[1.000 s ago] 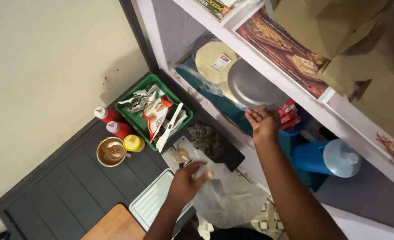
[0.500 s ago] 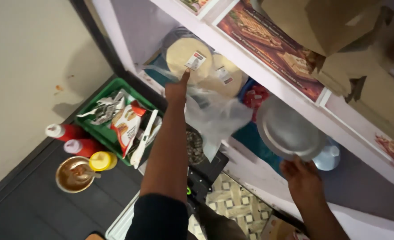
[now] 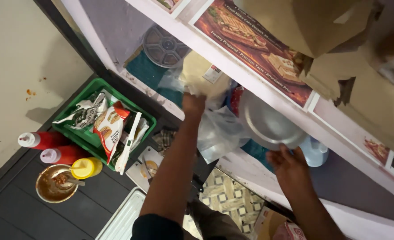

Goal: Assemble a cardboard pizza box and organize kitchen supplies including condiment packets and napkins.

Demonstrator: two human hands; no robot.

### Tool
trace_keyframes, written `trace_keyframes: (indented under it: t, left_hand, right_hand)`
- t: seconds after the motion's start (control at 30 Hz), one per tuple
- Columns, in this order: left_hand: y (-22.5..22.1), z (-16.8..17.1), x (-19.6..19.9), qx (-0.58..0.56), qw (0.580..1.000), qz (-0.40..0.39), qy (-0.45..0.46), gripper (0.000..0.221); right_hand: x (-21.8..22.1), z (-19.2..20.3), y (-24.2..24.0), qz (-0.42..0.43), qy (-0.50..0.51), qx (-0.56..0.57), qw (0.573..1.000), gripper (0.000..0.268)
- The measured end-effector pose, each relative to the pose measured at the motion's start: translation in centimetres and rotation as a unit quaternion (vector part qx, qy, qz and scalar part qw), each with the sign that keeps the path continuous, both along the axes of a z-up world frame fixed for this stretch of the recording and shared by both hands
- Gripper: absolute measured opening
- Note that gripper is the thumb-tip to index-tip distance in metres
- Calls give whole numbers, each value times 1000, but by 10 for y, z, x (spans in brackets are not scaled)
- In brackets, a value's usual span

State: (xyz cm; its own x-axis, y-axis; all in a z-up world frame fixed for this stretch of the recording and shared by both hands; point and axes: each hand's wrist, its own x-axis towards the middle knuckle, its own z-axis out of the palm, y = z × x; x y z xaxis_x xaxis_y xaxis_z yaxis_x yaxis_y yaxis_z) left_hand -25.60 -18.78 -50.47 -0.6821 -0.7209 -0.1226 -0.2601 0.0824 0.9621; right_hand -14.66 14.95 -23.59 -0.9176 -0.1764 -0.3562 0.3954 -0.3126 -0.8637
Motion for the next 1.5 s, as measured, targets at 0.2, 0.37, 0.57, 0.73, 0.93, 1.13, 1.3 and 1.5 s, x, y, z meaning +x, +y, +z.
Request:
trace_keyframes:
  t: [0.2, 0.37, 0.57, 0.73, 0.93, 1.13, 1.3, 1.5]
  left_hand:
    - [0, 155, 91, 37, 995, -39, -83, 80]
    - [18, 181, 196, -55, 989, -95, -97, 71]
    - [18, 228, 258, -41, 983, -140, -112, 34]
    - [20, 264, 266, -29, 995, -95, 4, 25]
    - [33, 281, 285, 38, 982, -135, 125, 50]
    - [35, 251, 309, -168, 877, -450, 30, 61]
    - [52, 276, 302, -76, 905, -388, -158, 67]
    - [72, 277, 306, -23, 946, -319, -58, 68]
  right_hand:
    - [-61, -80, -64, 118, -13, -93, 989, 19]
    - [-129, -122, -173, 156, -31, -129, 979, 25]
    - [-127, -143, -191, 19, -30, -84, 996, 17]
    - [-11, -26, -154, 25, 245, 76, 966, 2]
    - [47, -42, -114, 435, 438, 443, 649, 25]
    - [0, -29, -66, 665, 191, 374, 618, 51]
    - [-19, 45, -90, 742, -22, 131, 657, 48]
    - [-162, -51, -92, 360, 108, 360, 854, 29]
